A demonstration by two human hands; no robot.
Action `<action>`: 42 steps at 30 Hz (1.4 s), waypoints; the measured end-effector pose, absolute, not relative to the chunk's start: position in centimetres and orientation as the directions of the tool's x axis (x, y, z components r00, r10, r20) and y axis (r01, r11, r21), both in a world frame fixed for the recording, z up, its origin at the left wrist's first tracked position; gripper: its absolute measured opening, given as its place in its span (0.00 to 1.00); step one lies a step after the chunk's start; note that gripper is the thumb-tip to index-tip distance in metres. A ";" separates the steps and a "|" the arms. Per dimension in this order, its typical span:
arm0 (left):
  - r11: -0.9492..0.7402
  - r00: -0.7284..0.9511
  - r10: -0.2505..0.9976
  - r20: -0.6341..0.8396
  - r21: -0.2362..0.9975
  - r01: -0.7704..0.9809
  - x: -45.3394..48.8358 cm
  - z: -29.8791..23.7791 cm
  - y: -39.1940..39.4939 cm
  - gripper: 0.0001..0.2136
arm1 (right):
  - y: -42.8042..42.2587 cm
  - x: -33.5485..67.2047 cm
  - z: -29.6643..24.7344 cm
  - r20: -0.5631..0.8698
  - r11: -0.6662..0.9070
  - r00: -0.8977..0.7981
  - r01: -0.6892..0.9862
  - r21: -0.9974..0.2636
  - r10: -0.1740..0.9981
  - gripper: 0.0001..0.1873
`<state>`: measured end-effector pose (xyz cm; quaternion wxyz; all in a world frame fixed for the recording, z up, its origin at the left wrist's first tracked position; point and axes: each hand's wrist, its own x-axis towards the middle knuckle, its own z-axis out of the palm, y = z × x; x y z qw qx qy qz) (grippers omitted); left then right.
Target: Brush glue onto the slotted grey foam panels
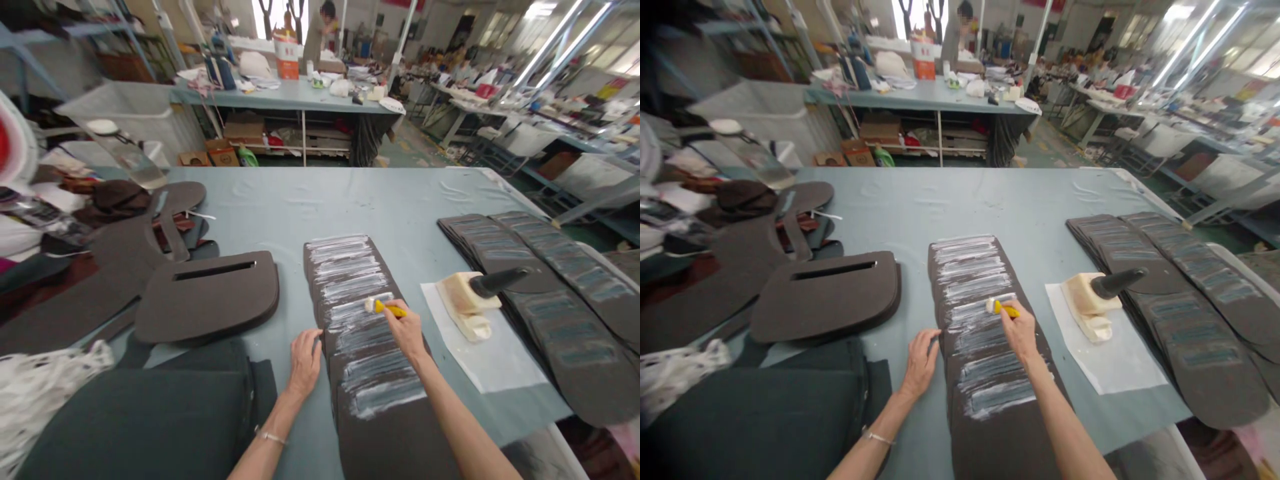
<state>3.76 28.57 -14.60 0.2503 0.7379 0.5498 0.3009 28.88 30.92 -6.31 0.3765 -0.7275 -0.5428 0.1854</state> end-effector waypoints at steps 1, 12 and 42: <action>-0.291 0.241 0.955 0.172 0.684 0.668 3.9 -14.5 28.1 0.14 | 30.3 26.8 -6.1 0.133 -0.077 0.282 0.624 -0.778 0.950 0.11; -0.401 0.340 0.916 0.213 0.523 0.752 5.2 -15.3 25.5 0.15 | 29.7 33.8 -8.4 0.128 -0.186 0.390 0.671 -0.718 0.912 0.14; -0.395 0.381 0.912 0.151 0.573 0.718 5.5 -14.3 20.9 0.12 | 22.3 36.7 -8.0 0.135 -0.207 0.415 0.678 -0.706 0.900 0.19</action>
